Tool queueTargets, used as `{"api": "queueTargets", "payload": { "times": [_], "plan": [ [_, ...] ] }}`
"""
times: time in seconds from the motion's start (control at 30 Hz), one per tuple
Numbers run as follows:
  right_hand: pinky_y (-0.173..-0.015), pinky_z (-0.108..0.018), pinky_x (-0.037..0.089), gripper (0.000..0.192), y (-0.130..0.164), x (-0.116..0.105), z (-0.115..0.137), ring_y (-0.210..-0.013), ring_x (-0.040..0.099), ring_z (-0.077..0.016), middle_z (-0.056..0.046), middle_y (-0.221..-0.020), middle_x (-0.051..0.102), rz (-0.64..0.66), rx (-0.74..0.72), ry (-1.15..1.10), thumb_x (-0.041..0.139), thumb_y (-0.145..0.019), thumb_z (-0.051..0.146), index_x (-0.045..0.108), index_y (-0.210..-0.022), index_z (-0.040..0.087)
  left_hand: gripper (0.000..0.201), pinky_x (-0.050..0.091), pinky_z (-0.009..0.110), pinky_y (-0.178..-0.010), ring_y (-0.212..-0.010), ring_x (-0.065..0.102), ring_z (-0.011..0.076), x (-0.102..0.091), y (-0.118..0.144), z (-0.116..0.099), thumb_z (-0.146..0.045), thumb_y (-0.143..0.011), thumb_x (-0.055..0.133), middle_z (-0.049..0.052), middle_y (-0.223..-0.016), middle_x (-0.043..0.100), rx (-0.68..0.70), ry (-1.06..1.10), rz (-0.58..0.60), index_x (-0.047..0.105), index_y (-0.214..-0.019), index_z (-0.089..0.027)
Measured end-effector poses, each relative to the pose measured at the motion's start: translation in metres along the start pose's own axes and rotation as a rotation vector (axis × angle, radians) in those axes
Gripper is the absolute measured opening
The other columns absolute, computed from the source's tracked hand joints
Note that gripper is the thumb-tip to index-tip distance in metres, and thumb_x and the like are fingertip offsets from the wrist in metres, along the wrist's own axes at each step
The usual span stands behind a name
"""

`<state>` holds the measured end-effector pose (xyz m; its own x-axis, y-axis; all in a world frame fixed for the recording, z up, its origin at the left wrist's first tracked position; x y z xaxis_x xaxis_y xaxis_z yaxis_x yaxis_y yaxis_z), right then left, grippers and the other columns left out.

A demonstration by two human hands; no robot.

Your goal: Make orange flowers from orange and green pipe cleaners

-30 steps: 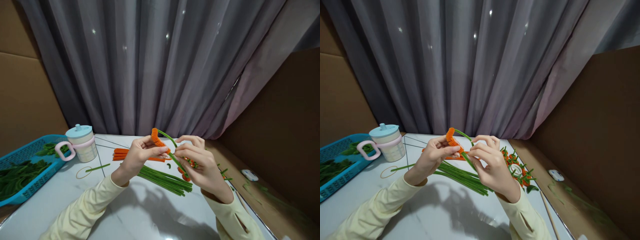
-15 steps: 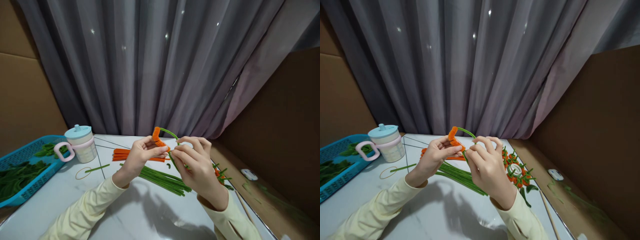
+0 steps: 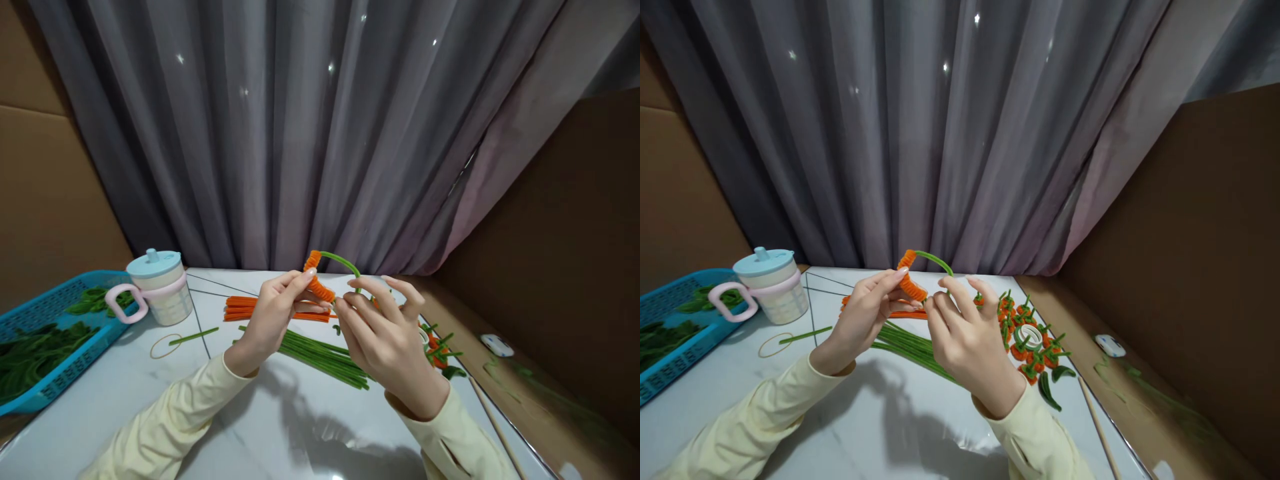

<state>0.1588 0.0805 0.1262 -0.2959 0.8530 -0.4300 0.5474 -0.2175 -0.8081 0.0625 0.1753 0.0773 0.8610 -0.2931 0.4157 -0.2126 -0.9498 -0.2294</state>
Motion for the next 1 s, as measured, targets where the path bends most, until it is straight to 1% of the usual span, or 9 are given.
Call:
{"api": "queueTargets", "payload": {
  "times": [0.13, 0.33, 0.47, 0.53, 0.67, 0.8, 0.87, 0.93, 1.0],
  "plan": [
    [-0.091, -0.042, 0.031, 0.014, 0.001, 0.002, 0.006, -0.095, 0.062, -0.0206, -0.003, -0.075, 0.069, -0.057, 0.020, 0.054, 0.052, -0.083, 0.006, 0.063, -0.083, 0.015, 0.025, 0.057, 0.022, -0.064, -0.063, 0.066, 0.0132, -0.003, 0.002, 0.000, -0.036, -0.076, 0.069, 0.004, -0.072, 0.071, 0.020, 0.035, -0.043, 0.065, -0.075, -0.011],
    [-0.092, -0.041, 0.030, 0.013, 0.004, 0.004, 0.009, -0.093, 0.063, -0.0198, -0.003, -0.077, 0.070, -0.105, 0.059, 0.062, 0.054, -0.083, 0.006, 0.064, -0.086, 0.015, 0.023, 0.056, 0.021, -0.065, -0.065, 0.066, 0.0121, 0.002, 0.004, -0.001, -0.034, -0.075, 0.071, 0.002, -0.072, 0.070, 0.031, 0.093, -0.016, 0.064, -0.073, -0.012],
    [-0.092, -0.041, 0.031, 0.012, 0.004, 0.004, 0.009, -0.092, 0.063, -0.0197, -0.003, -0.078, 0.070, -0.130, 0.080, 0.063, 0.055, -0.082, 0.006, 0.064, -0.086, 0.013, 0.023, 0.056, 0.021, -0.067, -0.069, 0.066, 0.0129, 0.003, 0.005, -0.001, -0.034, -0.076, 0.070, 0.002, -0.074, 0.069, 0.043, 0.112, -0.001, 0.064, -0.074, -0.012],
    [-0.092, -0.042, 0.031, 0.011, 0.004, 0.003, 0.009, -0.091, 0.063, -0.0200, -0.003, -0.078, 0.070, -0.137, 0.077, 0.062, 0.055, -0.082, 0.006, 0.063, -0.085, 0.013, 0.023, 0.056, 0.020, -0.063, -0.068, 0.067, 0.0130, 0.003, 0.004, 0.000, -0.035, -0.077, 0.069, 0.003, -0.076, 0.070, 0.035, 0.115, 0.016, 0.063, -0.076, -0.012],
    [-0.092, -0.041, 0.031, 0.011, 0.005, 0.004, 0.011, -0.094, 0.062, -0.0195, -0.003, -0.079, 0.070, -0.123, 0.020, 0.071, 0.055, -0.084, 0.008, 0.064, -0.085, 0.014, 0.029, 0.051, 0.018, -0.044, -0.063, 0.067, 0.0164, 0.006, 0.002, 0.000, -0.042, -0.080, 0.064, 0.008, -0.081, 0.071, -0.037, 0.065, 0.113, 0.064, -0.080, -0.013],
    [-0.093, -0.041, 0.030, 0.020, 0.008, 0.006, 0.013, -0.098, 0.059, -0.0185, -0.003, -0.080, 0.070, -0.080, -0.084, 0.080, 0.048, -0.086, 0.006, 0.066, -0.084, 0.016, 0.035, 0.044, 0.017, -0.037, -0.060, 0.068, 0.0190, 0.003, -0.001, -0.006, -0.046, -0.079, 0.061, 0.010, -0.079, 0.070, -0.056, -0.067, 0.150, 0.065, -0.081, -0.011],
    [-0.094, -0.041, 0.030, 0.024, 0.009, 0.005, 0.013, -0.100, 0.058, -0.0182, -0.004, -0.083, 0.071, -0.066, -0.123, 0.089, 0.047, -0.086, 0.006, 0.067, -0.083, 0.017, 0.035, 0.038, 0.016, -0.034, -0.055, 0.067, 0.0175, -0.001, -0.001, -0.013, -0.046, -0.078, 0.063, 0.008, -0.073, 0.069, -0.005, -0.174, 0.132, 0.065, -0.078, -0.011],
    [-0.095, -0.041, 0.030, 0.024, 0.010, 0.004, 0.012, -0.101, 0.057, -0.0178, -0.004, -0.084, 0.071, -0.050, -0.146, 0.091, 0.047, -0.087, 0.006, 0.067, -0.082, 0.018, 0.033, 0.033, 0.015, -0.032, -0.050, 0.064, 0.0150, -0.005, 0.000, -0.023, -0.046, -0.077, 0.065, 0.006, -0.069, 0.068, 0.101, -0.268, 0.097, 0.065, -0.077, -0.012],
    [-0.096, -0.041, 0.030, 0.026, 0.010, 0.003, 0.010, -0.101, 0.056, -0.0178, -0.004, -0.084, 0.070, -0.029, -0.152, 0.082, 0.046, -0.086, 0.005, 0.067, -0.081, 0.018, 0.034, 0.032, 0.017, -0.032, -0.043, 0.056, 0.0110, -0.007, 0.004, -0.035, -0.048, -0.077, 0.064, 0.004, -0.065, 0.066, 0.227, -0.346, 0.067, 0.066, -0.080, -0.014]
  ]
}}
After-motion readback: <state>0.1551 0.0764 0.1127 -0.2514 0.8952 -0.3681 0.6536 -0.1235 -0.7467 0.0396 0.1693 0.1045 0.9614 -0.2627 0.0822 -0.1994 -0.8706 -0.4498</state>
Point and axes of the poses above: each hand's wrist, its own y-axis away from the middle knuckle, its own x-axis out of the palm, z = x × y, the point moved 8 cm from there along -y, towards the middle knuckle
